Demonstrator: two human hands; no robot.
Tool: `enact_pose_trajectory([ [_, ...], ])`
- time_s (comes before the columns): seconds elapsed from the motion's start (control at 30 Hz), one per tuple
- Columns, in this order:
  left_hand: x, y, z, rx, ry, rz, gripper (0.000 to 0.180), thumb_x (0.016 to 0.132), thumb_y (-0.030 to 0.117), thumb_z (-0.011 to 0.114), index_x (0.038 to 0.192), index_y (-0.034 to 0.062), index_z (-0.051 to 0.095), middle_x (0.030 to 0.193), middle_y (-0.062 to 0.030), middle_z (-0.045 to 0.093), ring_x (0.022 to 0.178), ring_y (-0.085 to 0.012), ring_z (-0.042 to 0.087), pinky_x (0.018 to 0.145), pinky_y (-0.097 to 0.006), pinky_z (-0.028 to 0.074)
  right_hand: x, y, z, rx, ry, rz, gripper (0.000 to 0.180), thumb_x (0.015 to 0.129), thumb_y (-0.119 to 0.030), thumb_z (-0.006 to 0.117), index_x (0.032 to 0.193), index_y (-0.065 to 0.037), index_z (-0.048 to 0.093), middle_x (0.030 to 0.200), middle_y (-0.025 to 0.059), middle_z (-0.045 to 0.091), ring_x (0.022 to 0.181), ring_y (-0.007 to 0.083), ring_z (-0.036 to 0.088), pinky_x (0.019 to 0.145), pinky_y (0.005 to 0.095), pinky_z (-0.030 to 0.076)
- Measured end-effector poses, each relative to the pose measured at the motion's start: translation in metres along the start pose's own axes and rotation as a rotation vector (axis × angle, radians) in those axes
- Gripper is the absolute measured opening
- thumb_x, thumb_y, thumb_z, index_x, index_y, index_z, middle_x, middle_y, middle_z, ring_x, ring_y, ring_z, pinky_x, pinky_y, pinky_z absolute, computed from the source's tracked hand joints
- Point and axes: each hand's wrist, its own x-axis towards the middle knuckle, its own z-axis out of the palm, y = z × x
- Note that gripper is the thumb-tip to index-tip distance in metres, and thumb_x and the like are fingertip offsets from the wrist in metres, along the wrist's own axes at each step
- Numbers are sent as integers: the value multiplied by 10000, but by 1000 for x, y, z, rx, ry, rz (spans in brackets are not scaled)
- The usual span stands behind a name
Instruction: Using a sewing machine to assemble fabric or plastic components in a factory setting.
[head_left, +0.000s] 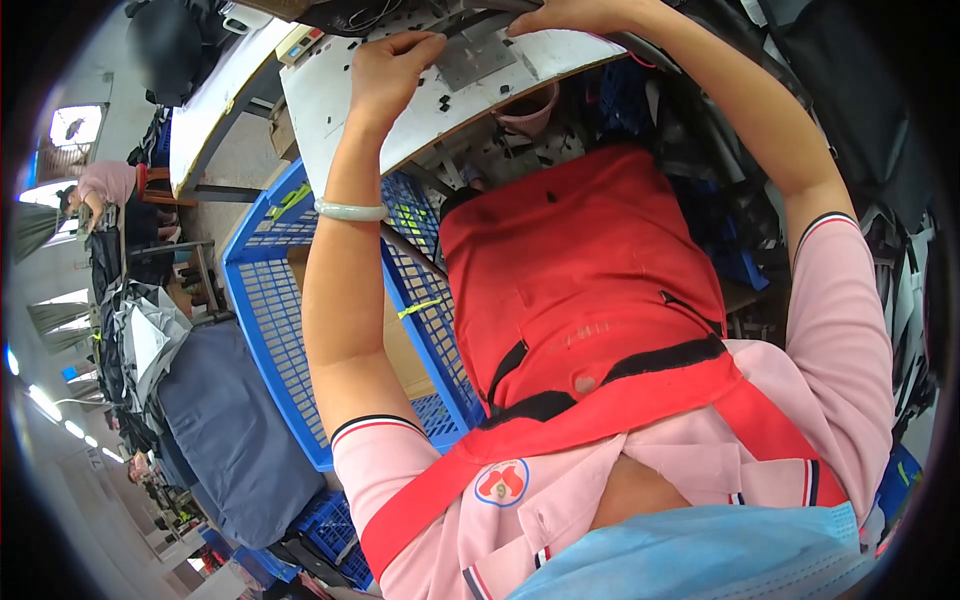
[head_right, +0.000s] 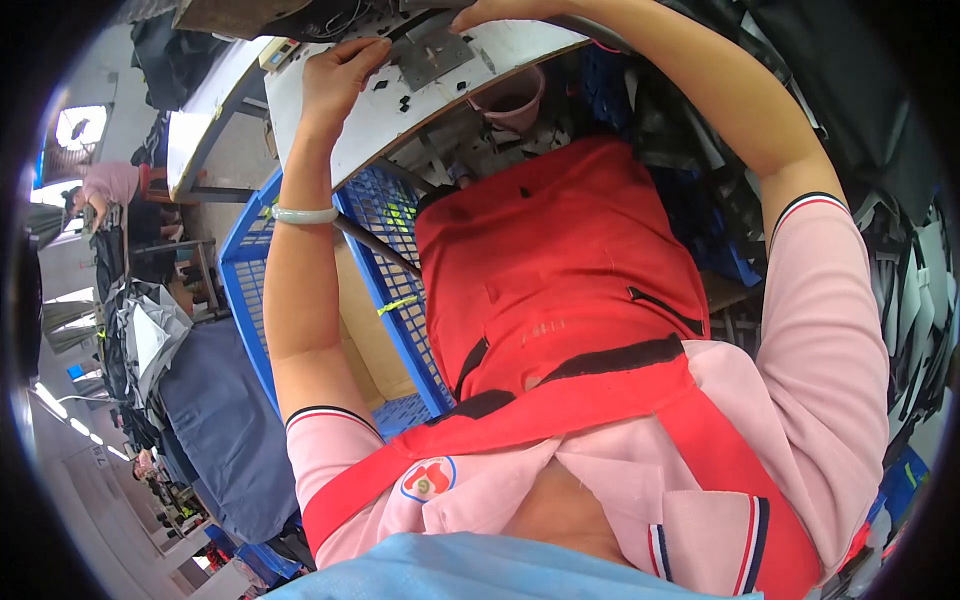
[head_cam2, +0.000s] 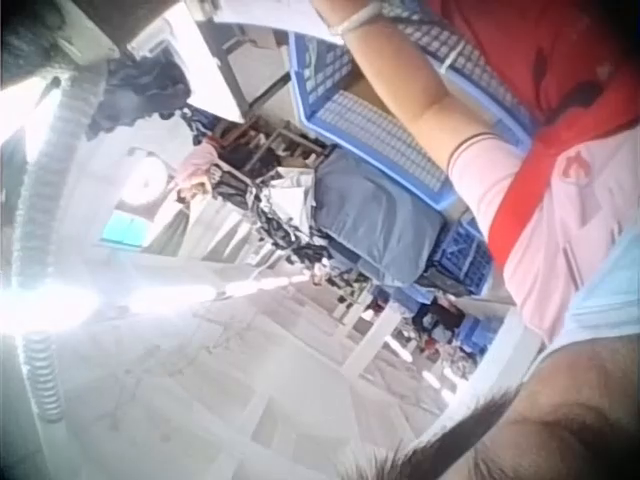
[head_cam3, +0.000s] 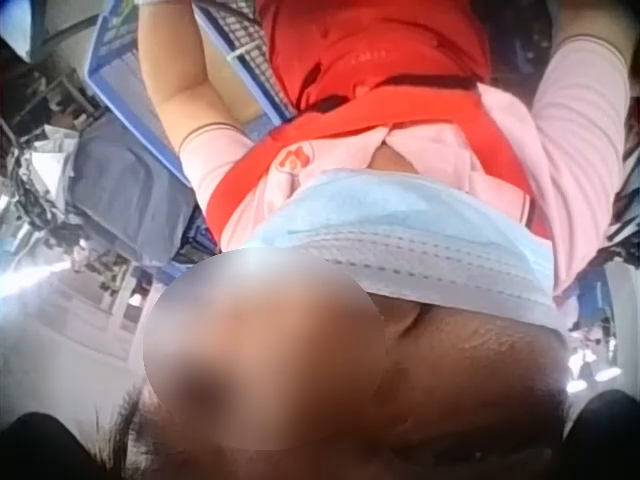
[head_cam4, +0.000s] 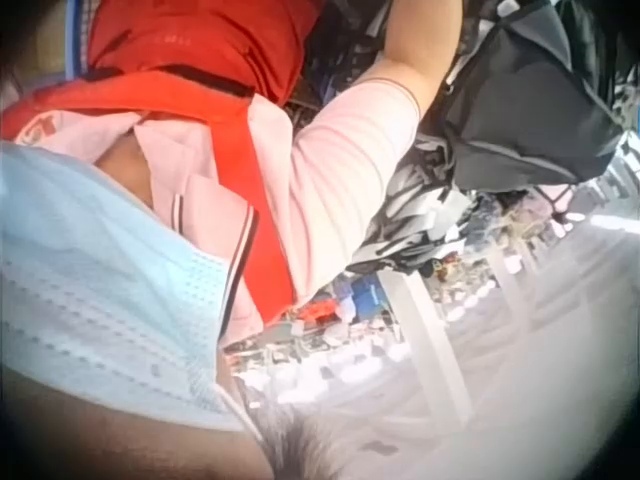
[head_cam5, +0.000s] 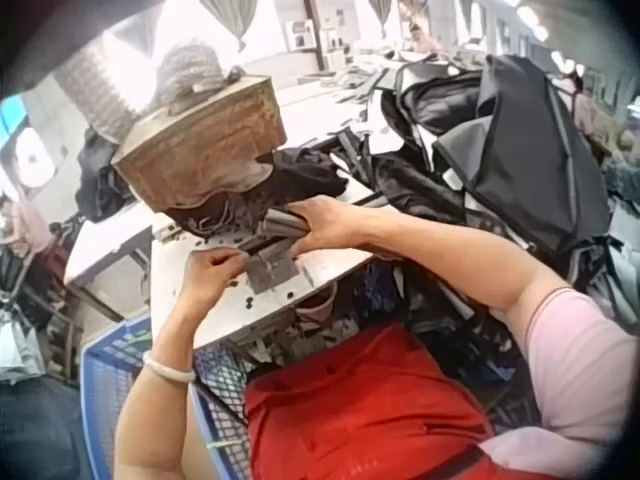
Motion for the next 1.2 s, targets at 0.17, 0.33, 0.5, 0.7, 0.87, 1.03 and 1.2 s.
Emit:
enact_pose_trajectory([
  [0.17,13,-13,-3,-36,32,19,292,817,257,736,982,16,754,781,-65,715,706,-102,625,665,-243,489,11,3,-3,37,-21,-31,756,716,-370,775,1247,105,523,1142,298,619,1110,377,599,927,396,473],
  [0.33,29,-15,-4,-98,33,68,289,818,253,734,969,7,755,761,-59,707,701,-102,620,644,-241,479,22,14,1,-25,118,-38,816,708,-371,780,1295,115,490,1198,311,595,1148,374,582,972,380,455],
  [0.5,29,-22,-1,-243,112,-21,261,891,243,676,1016,25,747,795,1,666,666,-69,539,599,-211,422,23,14,0,23,176,13,713,753,-328,760,1267,103,516,1178,290,612,1123,360,596,931,391,467],
  [0.7,0,-48,-29,52,-77,5,347,911,278,665,1112,-4,676,870,-50,675,721,-112,619,609,-247,515,-40,-54,16,-139,6,-284,413,802,-276,721,1074,10,602,908,247,660,879,425,631,763,460,499],
  [0.87,-28,34,38,-292,-233,-171,249,929,219,644,928,-25,693,681,-30,627,570,-96,572,486,-239,454,-71,-88,133,-382,292,-943,120,807,-176,586,852,-67,611,969,112,623,1056,241,576,872,355,486],
  [1.03,-59,-41,36,-261,-346,12,326,970,292,564,1053,-2,678,947,-87,690,762,-144,637,691,-285,525,-66,-78,129,-258,-155,-509,183,774,-128,642,928,-57,577,837,144,633,894,350,629,804,432,496],
  [1.2,-105,-45,13,-619,-570,-499,376,973,341,568,1041,-9,689,851,-62,663,697,-110,581,664,-247,480,-65,-51,32,-182,-311,-76,441,796,-284,721,1092,14,587,914,256,655,905,431,624,768,467,495],
])
